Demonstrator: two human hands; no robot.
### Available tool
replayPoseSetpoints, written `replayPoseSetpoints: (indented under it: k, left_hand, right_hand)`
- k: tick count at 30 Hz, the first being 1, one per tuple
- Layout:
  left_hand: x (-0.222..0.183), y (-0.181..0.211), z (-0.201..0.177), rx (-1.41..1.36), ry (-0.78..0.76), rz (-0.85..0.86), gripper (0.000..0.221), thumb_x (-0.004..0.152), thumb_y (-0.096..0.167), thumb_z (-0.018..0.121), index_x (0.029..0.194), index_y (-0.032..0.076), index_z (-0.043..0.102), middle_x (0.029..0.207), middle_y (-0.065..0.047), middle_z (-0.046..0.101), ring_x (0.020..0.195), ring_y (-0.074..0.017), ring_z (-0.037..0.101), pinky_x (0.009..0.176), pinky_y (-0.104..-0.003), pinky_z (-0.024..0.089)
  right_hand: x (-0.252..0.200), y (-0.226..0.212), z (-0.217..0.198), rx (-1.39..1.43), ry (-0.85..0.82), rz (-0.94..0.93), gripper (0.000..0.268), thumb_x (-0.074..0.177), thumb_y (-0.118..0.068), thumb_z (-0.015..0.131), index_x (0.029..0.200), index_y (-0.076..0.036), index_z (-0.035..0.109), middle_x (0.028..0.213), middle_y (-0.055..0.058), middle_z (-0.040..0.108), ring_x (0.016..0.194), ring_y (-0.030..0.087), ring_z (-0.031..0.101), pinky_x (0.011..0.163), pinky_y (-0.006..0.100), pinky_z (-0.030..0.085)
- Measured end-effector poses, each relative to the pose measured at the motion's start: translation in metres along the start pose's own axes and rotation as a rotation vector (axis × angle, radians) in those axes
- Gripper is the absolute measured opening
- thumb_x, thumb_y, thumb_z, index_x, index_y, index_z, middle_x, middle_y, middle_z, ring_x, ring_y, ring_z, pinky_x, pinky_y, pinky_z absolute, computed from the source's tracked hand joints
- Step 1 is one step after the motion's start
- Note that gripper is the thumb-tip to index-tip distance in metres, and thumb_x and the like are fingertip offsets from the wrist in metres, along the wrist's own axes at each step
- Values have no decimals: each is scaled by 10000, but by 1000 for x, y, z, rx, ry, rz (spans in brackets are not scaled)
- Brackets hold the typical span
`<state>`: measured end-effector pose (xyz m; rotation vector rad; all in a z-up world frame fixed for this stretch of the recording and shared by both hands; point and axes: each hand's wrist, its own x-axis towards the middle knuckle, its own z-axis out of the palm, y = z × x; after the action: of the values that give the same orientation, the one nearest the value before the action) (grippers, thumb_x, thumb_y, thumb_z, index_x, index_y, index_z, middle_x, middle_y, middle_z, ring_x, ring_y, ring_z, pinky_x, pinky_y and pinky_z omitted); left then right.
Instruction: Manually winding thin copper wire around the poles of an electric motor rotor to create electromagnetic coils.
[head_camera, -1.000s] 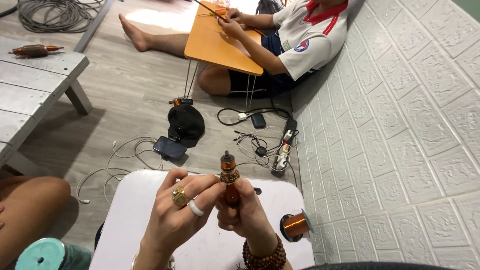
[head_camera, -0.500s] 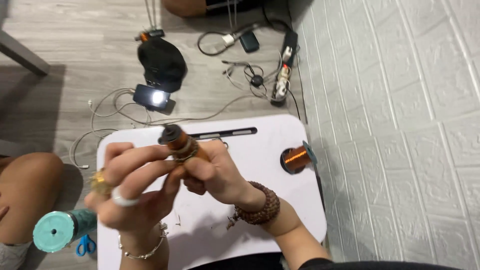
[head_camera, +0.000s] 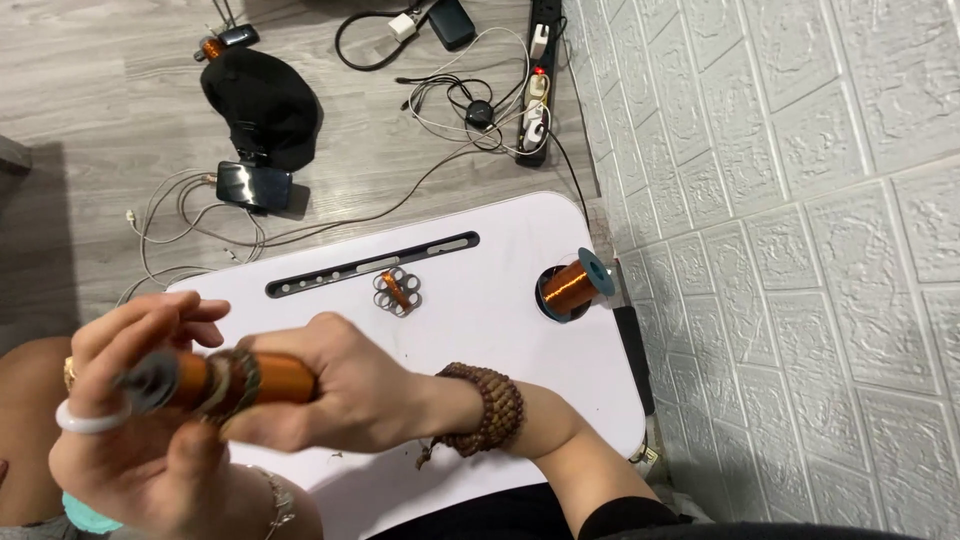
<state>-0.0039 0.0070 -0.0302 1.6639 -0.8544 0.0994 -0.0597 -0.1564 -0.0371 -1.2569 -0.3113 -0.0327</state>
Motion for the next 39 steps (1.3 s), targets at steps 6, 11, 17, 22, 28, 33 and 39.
replayPoseSetpoints:
  k: [6,11,17,22,28,33,39]
  left_hand:
    - [-22,-75,-51,-54,-376,100,585,1006,603,378,1242,95,549,1347,-167,572,1297,-309,652,1192,-450,611]
    - [-19,-100,-65,11,-462,217,361,889,304,593,1175,95,524,1226,-92,629,1245,-268,677,1194,-475,580]
    - [-9,-73,-31,-109,-322,89,482,954,478,486,1163,52,573,1187,-128,641,1166,-304,715,1174,-552,577]
    - [14,-33,16,-287,-39,42,464,931,388,515,1054,-50,607,1047,-250,683,918,-330,757,970,-506,647]
    - [31,-15,20,-373,-69,-103,481,962,393,519,1094,-63,596,1023,-230,687,1006,-370,726,987,-493,633]
    - [44,1,15,-377,-93,-232,560,849,444,565,1111,-45,645,1151,-213,697,1051,-282,665,968,-386,529]
    - [53,-10,2,-453,-179,-118,352,822,211,652,1121,27,677,1055,-104,723,889,-220,697,813,-320,560]
  right_hand:
    - [-4,-4,-3,77,-118,88,477,852,-500,600,1010,-52,644,803,50,692,660,154,625,650,257,485]
    - [2,1,-10,-51,-68,-26,425,871,-456,518,844,-39,594,662,57,643,521,167,585,521,258,448]
    - [8,6,-19,109,-102,103,411,840,-472,584,883,-64,604,722,28,638,607,158,593,605,249,466]
    - [10,28,-16,257,-84,136,400,879,-327,655,1174,-65,593,935,14,636,808,139,598,731,240,506]
    - [12,37,-21,265,-60,130,363,866,-259,626,1170,-65,591,916,-2,601,771,127,532,711,244,456]
    - [21,33,-17,399,28,206,308,825,-231,635,1077,-54,619,740,-41,577,593,55,493,499,180,390]
    - [35,39,-12,419,10,-10,532,934,-520,692,1055,-23,545,606,-43,505,417,57,392,332,203,315]
